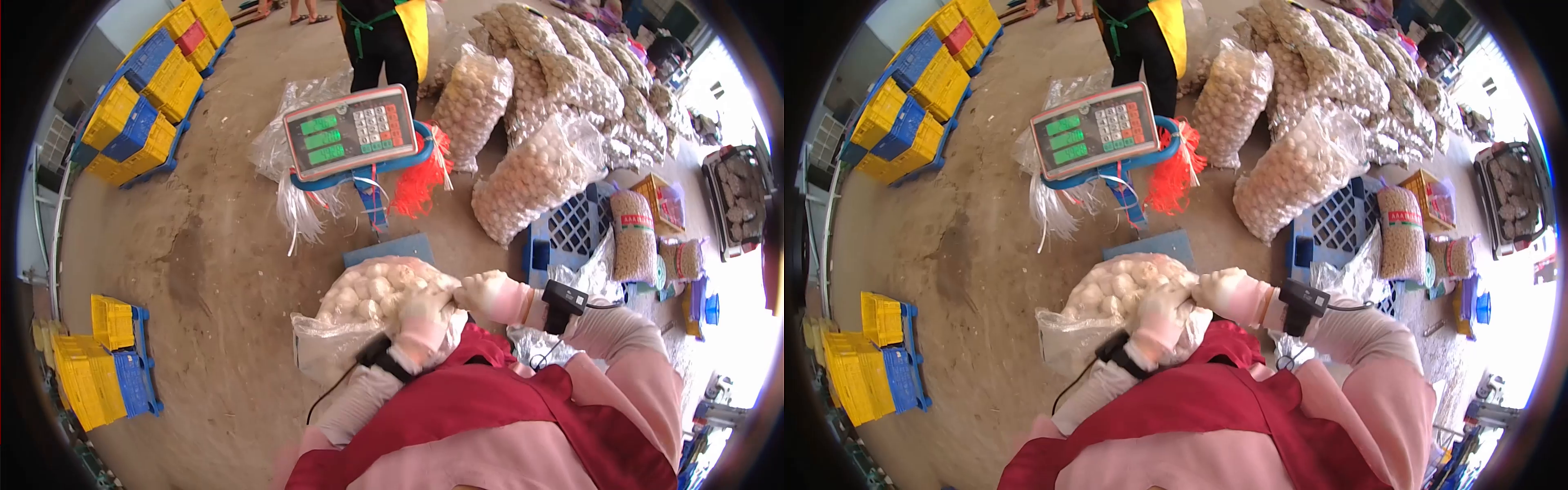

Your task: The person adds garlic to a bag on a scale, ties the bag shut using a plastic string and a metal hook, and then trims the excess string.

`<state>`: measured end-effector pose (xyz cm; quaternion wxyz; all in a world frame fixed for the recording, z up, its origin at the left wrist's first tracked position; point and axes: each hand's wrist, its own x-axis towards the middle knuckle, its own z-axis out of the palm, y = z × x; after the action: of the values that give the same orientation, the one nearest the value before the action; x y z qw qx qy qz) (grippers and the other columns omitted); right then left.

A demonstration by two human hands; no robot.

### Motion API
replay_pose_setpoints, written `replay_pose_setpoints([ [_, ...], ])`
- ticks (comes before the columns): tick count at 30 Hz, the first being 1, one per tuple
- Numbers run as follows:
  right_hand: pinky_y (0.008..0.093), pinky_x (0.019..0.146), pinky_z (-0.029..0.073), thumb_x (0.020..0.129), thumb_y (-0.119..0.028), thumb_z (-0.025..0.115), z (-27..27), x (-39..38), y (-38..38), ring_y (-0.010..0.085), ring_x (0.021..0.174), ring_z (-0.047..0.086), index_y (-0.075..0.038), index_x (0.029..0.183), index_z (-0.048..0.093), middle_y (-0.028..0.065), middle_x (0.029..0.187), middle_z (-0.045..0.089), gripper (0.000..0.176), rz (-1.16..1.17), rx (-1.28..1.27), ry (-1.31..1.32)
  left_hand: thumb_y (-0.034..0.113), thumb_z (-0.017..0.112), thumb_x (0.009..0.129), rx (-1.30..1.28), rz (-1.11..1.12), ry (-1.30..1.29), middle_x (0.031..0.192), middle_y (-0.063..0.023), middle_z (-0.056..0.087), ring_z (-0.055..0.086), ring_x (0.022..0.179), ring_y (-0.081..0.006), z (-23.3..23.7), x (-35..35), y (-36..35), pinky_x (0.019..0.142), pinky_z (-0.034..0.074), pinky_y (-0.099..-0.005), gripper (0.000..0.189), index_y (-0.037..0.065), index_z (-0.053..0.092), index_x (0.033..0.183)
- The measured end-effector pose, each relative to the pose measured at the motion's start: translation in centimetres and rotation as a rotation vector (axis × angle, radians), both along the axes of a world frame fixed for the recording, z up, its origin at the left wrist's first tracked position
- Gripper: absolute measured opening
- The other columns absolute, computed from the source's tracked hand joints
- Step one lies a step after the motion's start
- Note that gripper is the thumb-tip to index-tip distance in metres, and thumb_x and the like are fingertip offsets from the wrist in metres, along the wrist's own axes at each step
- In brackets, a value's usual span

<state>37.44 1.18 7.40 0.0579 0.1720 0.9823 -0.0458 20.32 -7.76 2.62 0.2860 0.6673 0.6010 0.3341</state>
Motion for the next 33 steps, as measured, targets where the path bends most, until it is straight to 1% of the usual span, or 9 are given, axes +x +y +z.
replay_pose_setpoints([
  [3, 0.0406, 0.064, 0.052, 0.082, -0.028, 0.067, 1.7, -1.2, 1.7, 0.0331, 0.068, 0.064, -0.006, 0.081, 0.074, 0.0172, 0.077, 0.068, 0.024, -0.875, -1.059, 0.069, 0.030, 0.062, 0.089, -0.343, 0.099, -0.619, 0.099, -0.0115, 0.069, 0.066, 0.087, -0.0254, 1.4, -0.3, -2.2, 0.073, 0.051, -0.0378, 0.028, 0.003, 0.067, 0.097],
  [4, 0.0406, 0.064, 0.052, 0.082, -0.028, 0.067, 1.7, -1.5, 1.2, 0.0331, 0.068, 0.064, -0.006, 0.081, 0.074, 0.0172, 0.077, 0.068, 0.024, -0.866, -1.055, 0.060, 0.027, 0.060, 0.090, -0.642, 0.025, -1.089, 0.107, -0.0129, 0.067, 0.065, 0.093, -0.0251, 0.1, 0.0, -3.0, 0.077, 0.051, -0.0367, 0.028, 0.003, 0.063, 0.105],
  [7, 0.0434, 0.067, 0.053, 0.082, -0.031, 0.066, 1.6, -2.8, -0.4, 0.0359, 0.072, 0.065, -0.008, 0.093, 0.071, 0.0171, 0.079, 0.067, 0.026, -0.362, -0.665, -0.081, 0.018, 0.053, 0.094, -1.077, 0.049, -1.880, 0.122, -0.0160, 0.062, 0.063, 0.104, -0.0253, 0.2, 0.9, -2.2, 0.084, 0.052, -0.0360, 0.029, 0.004, 0.054, 0.120],
  [9, 0.0436, 0.068, 0.053, 0.083, -0.031, 0.065, 4.1, -4.6, 0.5, 0.0361, 0.074, 0.065, -0.009, 0.096, 0.070, 0.0159, 0.079, 0.068, 0.027, -0.211, -0.568, -0.200, 0.016, 0.050, 0.096, -0.929, 0.266, -1.721, 0.120, -0.0162, 0.063, 0.063, 0.104, -0.0261, 1.7, 1.4, -0.7, 0.084, 0.051, -0.0374, 0.026, 0.004, 0.055, 0.119],
  [11, 0.0439, 0.071, 0.053, 0.082, -0.030, 0.064, 8.1, -7.1, 3.1, 0.0357, 0.080, 0.066, -0.011, 0.101, 0.068, 0.0141, 0.083, 0.068, 0.028, 0.114, -0.661, -0.525, 0.014, 0.048, 0.096, -1.055, 0.155, -2.094, 0.103, -0.0095, 0.059, 0.057, 0.084, -0.0194, -1.8, 1.6, -1.2, 0.070, 0.047, -0.0320, 0.022, 0.004, 0.053, 0.115],
  [14, 0.0386, 0.068, 0.053, 0.079, -0.016, 0.065, -0.1, -12.0, 12.0, 0.0302, 0.076, 0.066, -0.004, 0.092, 0.069, 0.0134, 0.088, 0.069, 0.019, 0.236, -0.762, 0.246, 0.011, 0.044, 0.097, -1.219, -0.082, -2.633, 0.078, 0.0005, 0.052, 0.048, 0.055, -0.0094, -5.8, 1.9, -1.6, 0.049, 0.041, -0.0239, 0.017, 0.002, 0.049, 0.110],
  [15, 0.0369, 0.066, 0.053, 0.077, -0.014, 0.065, 1.8, -14.8, 13.0, 0.0290, 0.072, 0.064, -0.004, 0.092, 0.069, 0.0115, 0.084, 0.068, 0.018, 0.006, -0.848, 0.400, 0.014, 0.044, 0.097, -1.263, 0.197, -2.451, 0.069, 0.0044, 0.036, 0.030, 0.047, -0.0042, -2.8, 1.6, -0.9, 0.041, 0.028, -0.0207, 0.013, 0.004, 0.048, 0.105],
  [21, 0.0415, 0.075, 0.053, 0.075, -0.046, 0.067, -7.0, -23.8, 16.8, 0.0359, 0.084, 0.068, -0.006, 0.091, 0.073, 0.0209, 0.087, 0.069, 0.044, -0.889, -0.485, 0.525, 0.020, 0.042, 0.100, -0.974, 0.129, -1.999, 0.067, 0.0063, 0.036, 0.031, 0.047, -0.0047, -0.7, 2.5, -1.0, 0.043, 0.026, -0.0209, 0.015, 0.006, 0.047, 0.102],
  [33, 0.0470, 0.074, 0.052, 0.085, -0.049, 0.059, -8.3, -25.7, 16.7, 0.0420, 0.079, 0.065, -0.005, 0.093, 0.072, 0.0248, 0.083, 0.066, 0.046, -0.942, -0.316, 0.678, 0.021, 0.039, 0.100, -0.896, 0.121, -1.608, 0.054, 0.0005, 0.034, 0.038, 0.050, -0.0117, 0.3, 2.4, -1.4, 0.047, 0.031, -0.0262, 0.032, 0.011, 0.043, 0.070],
])
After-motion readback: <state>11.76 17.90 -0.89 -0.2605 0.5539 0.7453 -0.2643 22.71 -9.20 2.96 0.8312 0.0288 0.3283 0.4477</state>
